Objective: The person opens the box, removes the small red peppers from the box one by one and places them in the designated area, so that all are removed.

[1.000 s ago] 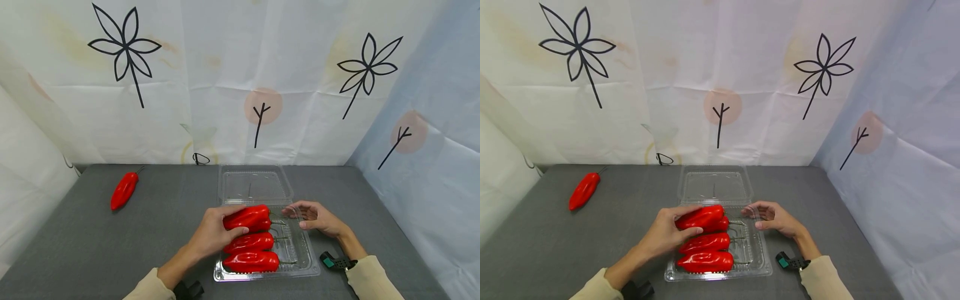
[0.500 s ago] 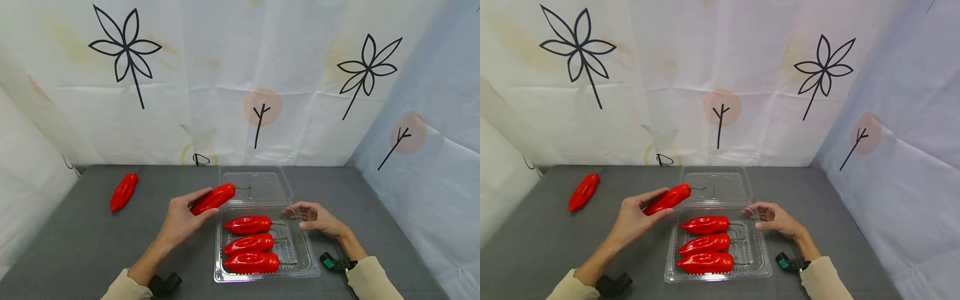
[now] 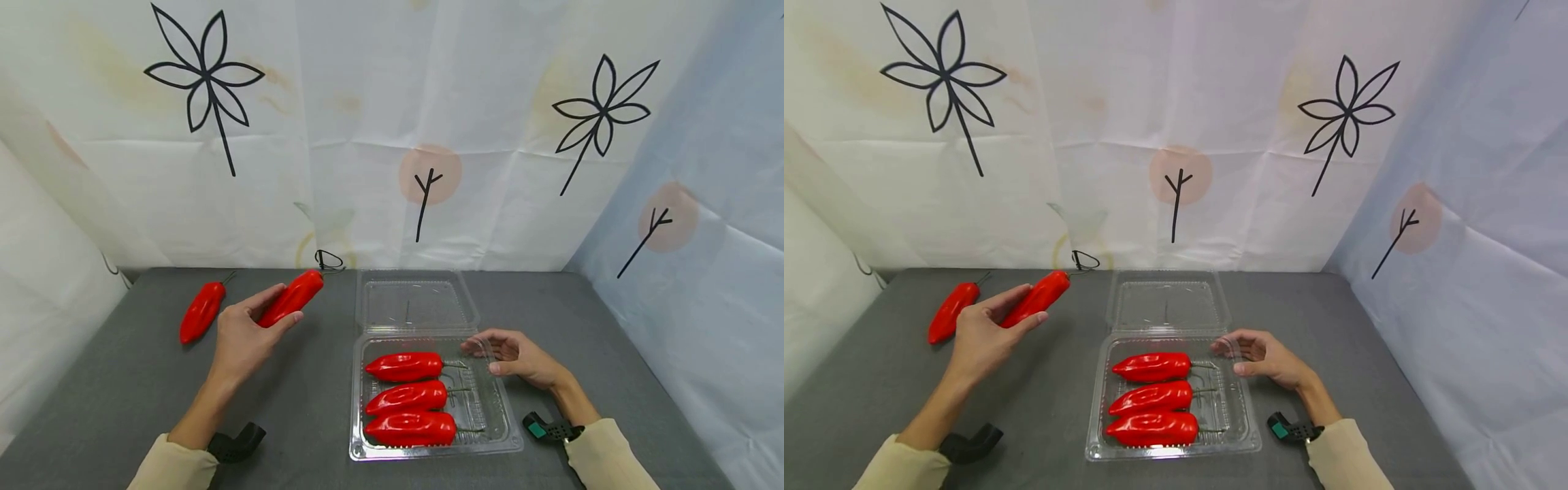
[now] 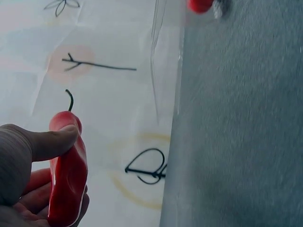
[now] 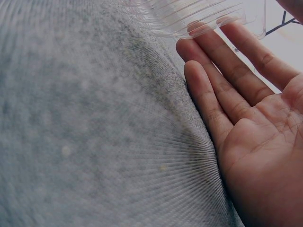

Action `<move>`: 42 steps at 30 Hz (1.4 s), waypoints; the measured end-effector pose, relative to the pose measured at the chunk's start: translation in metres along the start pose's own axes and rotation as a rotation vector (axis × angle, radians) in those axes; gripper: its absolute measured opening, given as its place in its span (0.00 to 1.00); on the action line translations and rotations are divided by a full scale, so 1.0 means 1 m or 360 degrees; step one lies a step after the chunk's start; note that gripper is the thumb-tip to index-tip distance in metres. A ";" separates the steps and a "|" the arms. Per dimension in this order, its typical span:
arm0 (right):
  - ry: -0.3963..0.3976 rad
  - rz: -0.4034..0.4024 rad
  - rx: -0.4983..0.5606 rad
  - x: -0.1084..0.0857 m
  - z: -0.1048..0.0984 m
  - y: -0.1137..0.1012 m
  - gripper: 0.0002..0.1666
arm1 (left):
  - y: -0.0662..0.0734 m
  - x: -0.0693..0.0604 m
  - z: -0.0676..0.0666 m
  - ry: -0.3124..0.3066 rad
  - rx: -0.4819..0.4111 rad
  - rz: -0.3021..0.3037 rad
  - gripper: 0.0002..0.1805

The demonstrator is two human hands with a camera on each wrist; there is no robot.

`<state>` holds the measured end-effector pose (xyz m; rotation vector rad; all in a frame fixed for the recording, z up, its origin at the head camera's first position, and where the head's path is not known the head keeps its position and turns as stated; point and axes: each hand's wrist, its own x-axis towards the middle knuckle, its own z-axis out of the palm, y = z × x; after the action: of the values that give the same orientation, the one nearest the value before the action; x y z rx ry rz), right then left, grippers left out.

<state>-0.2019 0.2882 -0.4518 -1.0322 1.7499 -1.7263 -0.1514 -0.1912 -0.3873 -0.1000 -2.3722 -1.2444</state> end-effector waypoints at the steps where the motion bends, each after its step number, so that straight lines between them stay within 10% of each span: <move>1: 0.0002 0.0002 0.0002 0.000 0.000 0.000 0.27 | -0.002 0.001 -0.002 0.0014 -0.0001 -0.0014 0.30; 23: 0.0000 0.0018 0.0017 0.000 -0.001 0.002 0.28 | -0.054 0.011 -0.017 0.0094 0.0187 -0.0447 0.32; 42: -0.0017 -0.0008 0.0007 0.001 -0.001 0.001 0.28 | -0.080 0.006 -0.017 0.0142 0.0317 -0.0493 0.30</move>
<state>-0.2031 0.2881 -0.4530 -1.0429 1.7376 -1.7242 -0.1723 -0.2526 -0.4377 0.3913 -2.4825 -1.1070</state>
